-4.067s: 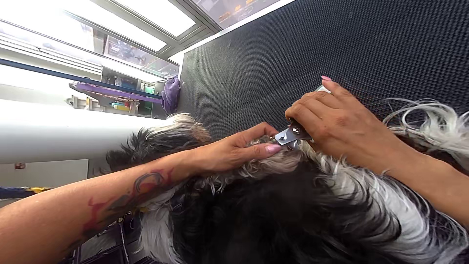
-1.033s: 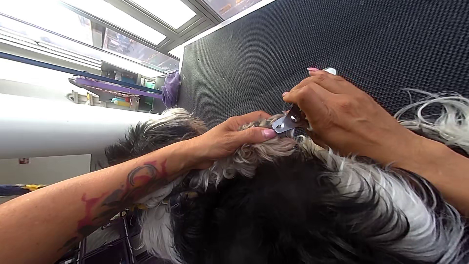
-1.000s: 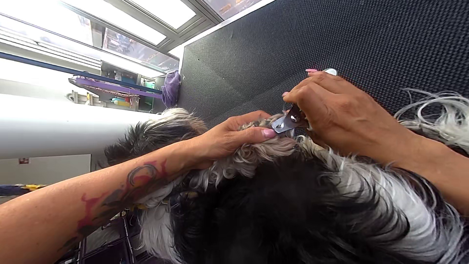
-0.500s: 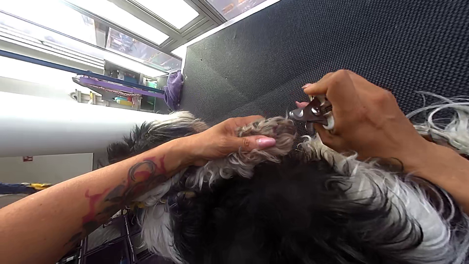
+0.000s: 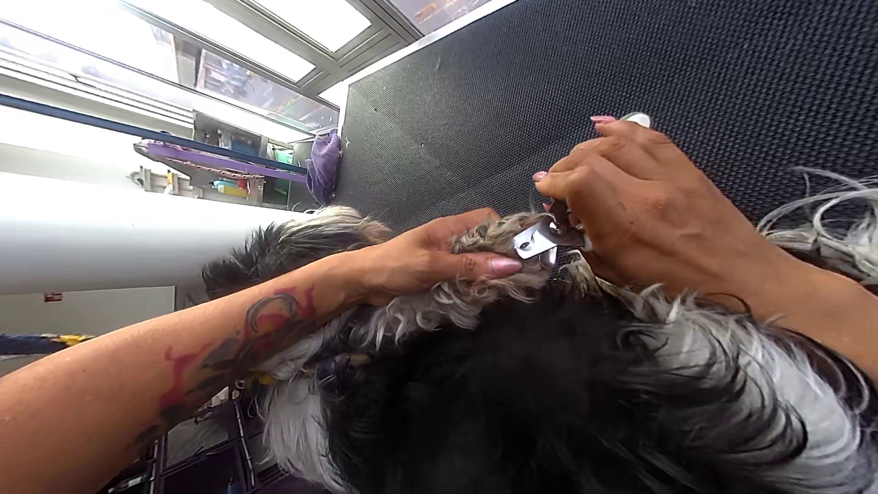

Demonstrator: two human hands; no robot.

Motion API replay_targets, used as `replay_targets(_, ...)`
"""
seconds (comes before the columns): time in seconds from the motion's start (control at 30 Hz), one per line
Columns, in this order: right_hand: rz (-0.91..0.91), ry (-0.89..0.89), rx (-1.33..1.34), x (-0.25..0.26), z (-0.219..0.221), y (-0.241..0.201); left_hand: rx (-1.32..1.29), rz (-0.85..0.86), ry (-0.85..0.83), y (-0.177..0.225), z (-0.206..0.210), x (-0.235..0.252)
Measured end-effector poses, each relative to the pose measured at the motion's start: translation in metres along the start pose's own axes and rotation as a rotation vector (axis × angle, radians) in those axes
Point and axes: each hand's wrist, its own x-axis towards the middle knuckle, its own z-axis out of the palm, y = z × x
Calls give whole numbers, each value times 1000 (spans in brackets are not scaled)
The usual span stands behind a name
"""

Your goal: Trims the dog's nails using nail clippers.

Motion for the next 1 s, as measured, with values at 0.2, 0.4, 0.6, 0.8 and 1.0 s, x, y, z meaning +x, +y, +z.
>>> replay_targets(0.2,-18,-29,25,-2,0,4,35,-9,12,2,1,2)
replay_targets(0.4,-19,-20,16,-2,-1,4,53,-17,23,3,2,2)
replay_targets(0.6,-44,-9,-25,-1,0,5,68,-4,49,2,4,1)
replay_targets(0.8,-51,-13,-30,-1,1,6,70,-21,60,2,4,1)
replay_targets(1.0,-32,-5,-85,1,2,4,40,-19,47,2,4,2)
